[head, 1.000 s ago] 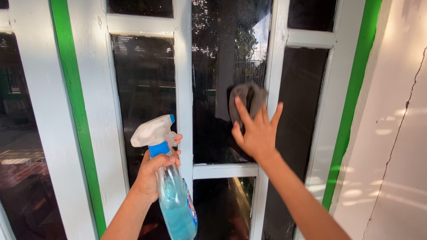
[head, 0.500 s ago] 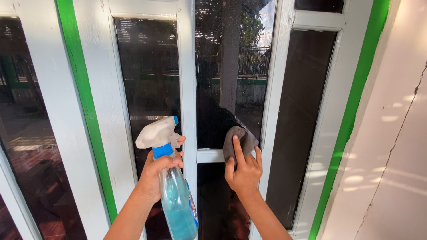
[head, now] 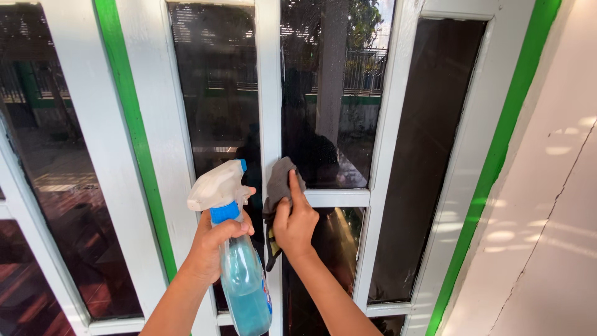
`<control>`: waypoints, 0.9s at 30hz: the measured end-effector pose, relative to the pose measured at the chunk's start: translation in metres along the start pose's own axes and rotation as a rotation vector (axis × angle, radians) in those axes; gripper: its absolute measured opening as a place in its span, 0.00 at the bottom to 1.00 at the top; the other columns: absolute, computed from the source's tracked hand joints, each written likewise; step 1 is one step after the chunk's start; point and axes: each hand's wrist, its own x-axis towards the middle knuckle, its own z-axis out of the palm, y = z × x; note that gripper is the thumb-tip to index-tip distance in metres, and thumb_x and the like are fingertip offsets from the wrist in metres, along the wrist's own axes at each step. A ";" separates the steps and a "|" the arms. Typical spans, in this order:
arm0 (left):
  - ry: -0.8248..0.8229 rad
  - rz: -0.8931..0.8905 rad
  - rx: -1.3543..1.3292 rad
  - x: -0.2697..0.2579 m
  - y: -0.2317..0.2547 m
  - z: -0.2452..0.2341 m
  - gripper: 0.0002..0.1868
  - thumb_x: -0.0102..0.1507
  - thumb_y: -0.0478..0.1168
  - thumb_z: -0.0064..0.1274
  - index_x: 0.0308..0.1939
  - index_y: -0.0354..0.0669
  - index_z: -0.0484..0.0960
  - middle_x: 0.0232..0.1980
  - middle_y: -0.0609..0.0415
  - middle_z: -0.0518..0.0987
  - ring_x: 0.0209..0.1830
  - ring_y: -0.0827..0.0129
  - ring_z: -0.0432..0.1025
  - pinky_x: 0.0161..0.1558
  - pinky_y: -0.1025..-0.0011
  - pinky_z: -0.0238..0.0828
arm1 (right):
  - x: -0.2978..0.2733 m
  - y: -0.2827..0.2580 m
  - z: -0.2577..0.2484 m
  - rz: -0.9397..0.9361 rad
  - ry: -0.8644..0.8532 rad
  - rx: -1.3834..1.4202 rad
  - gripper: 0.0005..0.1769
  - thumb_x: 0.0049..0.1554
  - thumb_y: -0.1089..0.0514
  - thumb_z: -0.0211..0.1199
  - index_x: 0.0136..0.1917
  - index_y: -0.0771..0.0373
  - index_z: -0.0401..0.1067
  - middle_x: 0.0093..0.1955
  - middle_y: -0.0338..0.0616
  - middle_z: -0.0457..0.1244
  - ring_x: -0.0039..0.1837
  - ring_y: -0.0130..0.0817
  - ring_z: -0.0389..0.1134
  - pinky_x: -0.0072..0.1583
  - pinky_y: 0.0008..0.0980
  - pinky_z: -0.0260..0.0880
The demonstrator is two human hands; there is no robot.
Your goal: The person sprays a cleaning solution onto a multi-pane window and wipes each pane with a cloth. They systematically move across the window sections, spraying and wiping to remove dirt and streaks.
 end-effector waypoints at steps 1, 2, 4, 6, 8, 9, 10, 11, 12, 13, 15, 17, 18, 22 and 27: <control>0.018 -0.004 0.010 -0.004 0.001 -0.001 0.41 0.44 0.40 0.52 0.64 0.36 0.76 0.29 0.53 0.75 0.33 0.67 0.70 0.43 0.66 0.67 | -0.001 0.006 0.001 0.160 -0.068 -0.019 0.33 0.58 0.57 0.51 0.77 0.57 0.67 0.35 0.61 0.67 0.35 0.48 0.70 0.45 0.45 0.72; 0.034 -0.010 0.020 -0.007 0.001 -0.002 0.41 0.43 0.40 0.53 0.64 0.37 0.76 0.28 0.53 0.74 0.33 0.67 0.71 0.42 0.66 0.68 | -0.001 0.013 0.001 0.128 -0.062 0.250 0.31 0.60 0.58 0.50 0.75 0.61 0.69 0.42 0.58 0.69 0.40 0.44 0.71 0.49 0.43 0.71; 0.061 -0.014 0.022 -0.013 -0.002 -0.003 0.42 0.43 0.40 0.53 0.65 0.39 0.75 0.29 0.54 0.74 0.33 0.67 0.71 0.43 0.66 0.68 | 0.003 0.031 0.003 0.066 -0.046 0.788 0.28 0.63 0.59 0.47 0.72 0.70 0.71 0.55 0.50 0.71 0.51 0.35 0.72 0.57 0.39 0.69; 0.084 -0.015 0.009 -0.020 -0.011 -0.006 0.43 0.42 0.40 0.53 0.65 0.40 0.75 0.30 0.55 0.74 0.33 0.68 0.72 0.44 0.66 0.68 | 0.005 0.050 -0.001 0.628 -0.192 1.175 0.19 0.62 0.53 0.49 0.56 0.68 0.73 0.44 0.47 0.68 0.43 0.37 0.70 0.46 0.38 0.70; 0.124 -0.073 -0.010 -0.027 -0.028 -0.008 0.45 0.41 0.40 0.53 0.66 0.46 0.73 0.28 0.53 0.75 0.32 0.68 0.70 0.42 0.65 0.68 | -0.007 0.063 -0.002 0.938 -0.323 1.395 0.18 0.60 0.51 0.49 0.47 0.67 0.73 0.39 0.47 0.67 0.39 0.38 0.69 0.42 0.38 0.71; 0.144 -0.103 -0.019 -0.031 -0.038 -0.010 0.45 0.41 0.40 0.53 0.67 0.49 0.72 0.28 0.52 0.75 0.31 0.68 0.70 0.42 0.65 0.68 | -0.019 0.067 -0.004 0.958 -0.376 1.432 0.18 0.60 0.53 0.49 0.47 0.67 0.73 0.40 0.47 0.67 0.40 0.38 0.68 0.43 0.38 0.71; 0.120 -0.108 -0.049 -0.036 -0.049 -0.013 0.41 0.41 0.40 0.53 0.61 0.45 0.74 0.28 0.51 0.75 0.31 0.68 0.69 0.40 0.66 0.67 | -0.031 0.070 -0.007 0.974 -0.429 1.470 0.17 0.59 0.54 0.49 0.46 0.67 0.73 0.40 0.47 0.67 0.41 0.38 0.68 0.45 0.37 0.71; 0.096 -0.113 -0.079 -0.041 -0.061 -0.016 0.36 0.41 0.41 0.53 0.56 0.41 0.76 0.29 0.51 0.75 0.31 0.69 0.68 0.39 0.68 0.66 | -0.044 0.071 -0.010 0.990 -0.483 1.508 0.17 0.59 0.55 0.49 0.46 0.68 0.74 0.41 0.47 0.67 0.42 0.38 0.68 0.46 0.37 0.71; 0.073 -0.116 -0.110 -0.047 -0.074 -0.020 0.32 0.41 0.41 0.53 0.50 0.37 0.78 0.30 0.51 0.76 0.31 0.70 0.67 0.38 0.70 0.65 | -0.056 0.071 -0.014 1.005 -0.538 1.545 0.16 0.58 0.56 0.48 0.46 0.68 0.74 0.41 0.48 0.67 0.43 0.38 0.68 0.48 0.37 0.71; 0.023 -0.170 -0.181 -0.052 -0.088 -0.023 0.27 0.42 0.42 0.54 0.44 0.35 0.77 0.29 0.50 0.75 0.30 0.68 0.68 0.35 0.69 0.65 | -0.065 0.070 -0.017 1.019 -0.594 1.581 0.16 0.58 0.57 0.48 0.45 0.68 0.74 0.42 0.48 0.67 0.43 0.38 0.68 0.49 0.37 0.71; -0.074 -0.282 -0.326 -0.063 -0.115 -0.031 0.19 0.43 0.43 0.55 0.31 0.33 0.75 0.29 0.49 0.75 0.27 0.64 0.68 0.29 0.67 0.66 | -0.082 0.063 -0.020 0.819 -0.514 1.205 0.16 0.57 0.58 0.53 0.54 0.65 0.74 0.48 0.43 0.68 0.50 0.32 0.69 0.56 0.31 0.69; -0.061 -0.326 -0.396 -0.071 -0.139 -0.036 0.17 0.43 0.44 0.56 0.29 0.35 0.75 0.27 0.49 0.73 0.25 0.64 0.67 0.27 0.68 0.64 | -0.091 0.052 -0.028 0.495 -0.492 0.877 0.18 0.59 0.59 0.57 0.61 0.63 0.74 0.52 0.41 0.68 0.55 0.31 0.67 0.60 0.30 0.67; -0.056 -0.348 -0.431 -0.075 -0.149 -0.037 0.17 0.43 0.45 0.56 0.28 0.36 0.75 0.26 0.49 0.72 0.24 0.64 0.66 0.25 0.68 0.63 | -0.092 0.045 -0.034 0.278 -0.502 0.730 0.18 0.61 0.60 0.58 0.63 0.63 0.74 0.53 0.43 0.67 0.56 0.33 0.65 0.61 0.32 0.66; 0.012 -0.368 -0.368 -0.092 -0.173 -0.037 0.19 0.43 0.43 0.56 0.34 0.36 0.75 0.28 0.48 0.73 0.25 0.64 0.68 0.27 0.69 0.64 | -0.096 0.016 -0.075 0.229 -0.527 0.051 0.29 0.51 0.57 0.70 0.66 0.49 0.73 0.44 0.44 0.63 0.49 0.32 0.64 0.56 0.31 0.67; 0.095 -0.228 -0.146 -0.109 -0.185 -0.012 0.24 0.45 0.38 0.60 0.44 0.35 0.77 0.33 0.51 0.78 0.34 0.66 0.72 0.39 0.69 0.68 | -0.096 -0.002 -0.116 0.208 -0.557 0.313 0.38 0.51 0.51 0.75 0.72 0.57 0.70 0.53 0.42 0.63 0.60 0.34 0.63 0.66 0.37 0.62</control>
